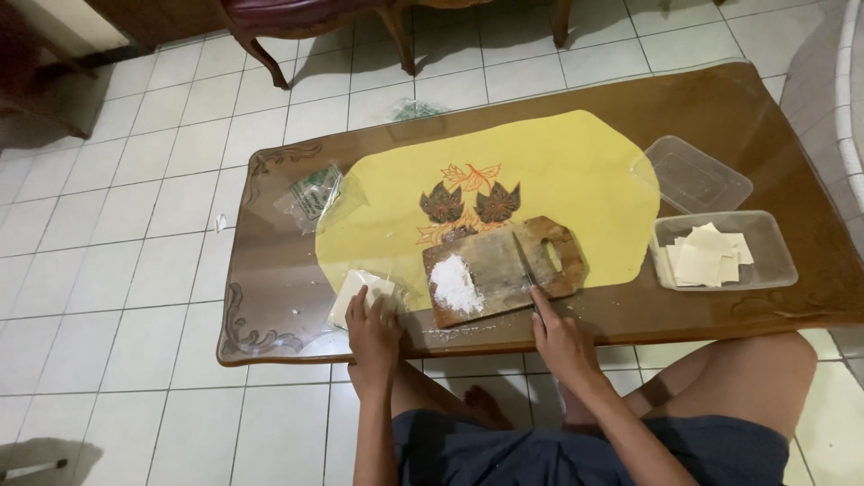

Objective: Cutting square pastry sheets into smaller pieces using a knife on a wooden board

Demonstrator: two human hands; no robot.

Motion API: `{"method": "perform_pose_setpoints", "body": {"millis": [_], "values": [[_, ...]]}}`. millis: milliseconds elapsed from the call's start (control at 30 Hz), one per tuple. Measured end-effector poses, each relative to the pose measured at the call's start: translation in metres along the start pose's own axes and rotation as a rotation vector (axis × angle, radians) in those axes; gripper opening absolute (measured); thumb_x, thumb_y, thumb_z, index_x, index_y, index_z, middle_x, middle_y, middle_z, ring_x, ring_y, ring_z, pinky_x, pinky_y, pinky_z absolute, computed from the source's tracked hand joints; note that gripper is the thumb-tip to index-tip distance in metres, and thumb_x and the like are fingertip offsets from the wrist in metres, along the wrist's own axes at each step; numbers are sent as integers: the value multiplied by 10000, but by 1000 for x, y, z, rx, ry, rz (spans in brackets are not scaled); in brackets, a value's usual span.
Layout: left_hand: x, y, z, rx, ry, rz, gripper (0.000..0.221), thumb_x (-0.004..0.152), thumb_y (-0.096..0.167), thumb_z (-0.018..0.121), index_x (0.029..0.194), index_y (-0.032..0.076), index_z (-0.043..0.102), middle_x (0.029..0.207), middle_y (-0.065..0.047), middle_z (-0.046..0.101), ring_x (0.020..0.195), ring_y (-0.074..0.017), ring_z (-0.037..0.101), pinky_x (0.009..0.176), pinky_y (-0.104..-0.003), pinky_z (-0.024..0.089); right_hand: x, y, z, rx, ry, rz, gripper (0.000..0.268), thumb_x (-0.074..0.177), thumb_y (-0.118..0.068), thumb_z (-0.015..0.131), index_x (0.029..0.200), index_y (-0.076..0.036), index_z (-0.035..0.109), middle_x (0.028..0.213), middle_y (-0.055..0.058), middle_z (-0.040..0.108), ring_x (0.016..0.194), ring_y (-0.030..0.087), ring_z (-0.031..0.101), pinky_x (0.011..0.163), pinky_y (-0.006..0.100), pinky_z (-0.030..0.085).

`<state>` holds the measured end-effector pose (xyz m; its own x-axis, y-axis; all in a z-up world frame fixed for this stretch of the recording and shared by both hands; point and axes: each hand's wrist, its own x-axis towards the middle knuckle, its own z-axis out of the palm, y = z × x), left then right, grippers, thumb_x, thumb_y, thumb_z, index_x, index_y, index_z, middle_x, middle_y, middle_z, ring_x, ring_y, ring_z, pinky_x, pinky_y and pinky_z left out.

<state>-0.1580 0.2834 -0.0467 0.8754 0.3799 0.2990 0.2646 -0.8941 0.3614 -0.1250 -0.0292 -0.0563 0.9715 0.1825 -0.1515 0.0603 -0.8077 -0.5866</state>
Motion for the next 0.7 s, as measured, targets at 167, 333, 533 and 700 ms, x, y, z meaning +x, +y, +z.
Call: {"method": "perform_pose_setpoints", "body": {"millis": [167, 333, 533, 700], "values": [[9, -8, 1, -30, -113, -77, 276, 853, 160, 763, 1128, 145, 743, 1307, -27, 598, 1190, -309, 621, 906, -491, 596, 1, 4, 4, -18, 25, -7, 523, 1043, -246, 475, 1566, -244, 458, 527, 120, 678, 402, 236, 605, 446, 339, 456], [15, -17, 4, -34, -191, -125, 245, 870, 101, 723, 1111, 147, 732, 1209, 19, 627, 1102, -280, 675, 798, -510, 631, -3, -6, -5, 14, 11, 28, 539, 1033, -279, 477, 1570, -304, 449, 632, 183, 725, 533, 317, 712, 523, 411, 525], [14, -24, 8, -72, -147, -97, 203, 951, 55, 599, 1083, 142, 725, 1127, 13, 654, 972, -294, 727, 727, -467, 640, -7, -9, -4, 16, 26, 26, 540, 1025, -286, 491, 1563, -312, 458, 707, 233, 744, 645, 384, 750, 583, 470, 550], [12, -20, 4, -63, -119, -64, 232, 839, -49, 625, 1040, 35, 704, 1121, -96, 659, 1005, -364, 717, 798, -462, 629, -10, -16, -12, 50, -4, 58, 534, 1037, -289, 469, 1570, -317, 441, 826, 255, 769, 737, 414, 768, 647, 499, 587]]}}
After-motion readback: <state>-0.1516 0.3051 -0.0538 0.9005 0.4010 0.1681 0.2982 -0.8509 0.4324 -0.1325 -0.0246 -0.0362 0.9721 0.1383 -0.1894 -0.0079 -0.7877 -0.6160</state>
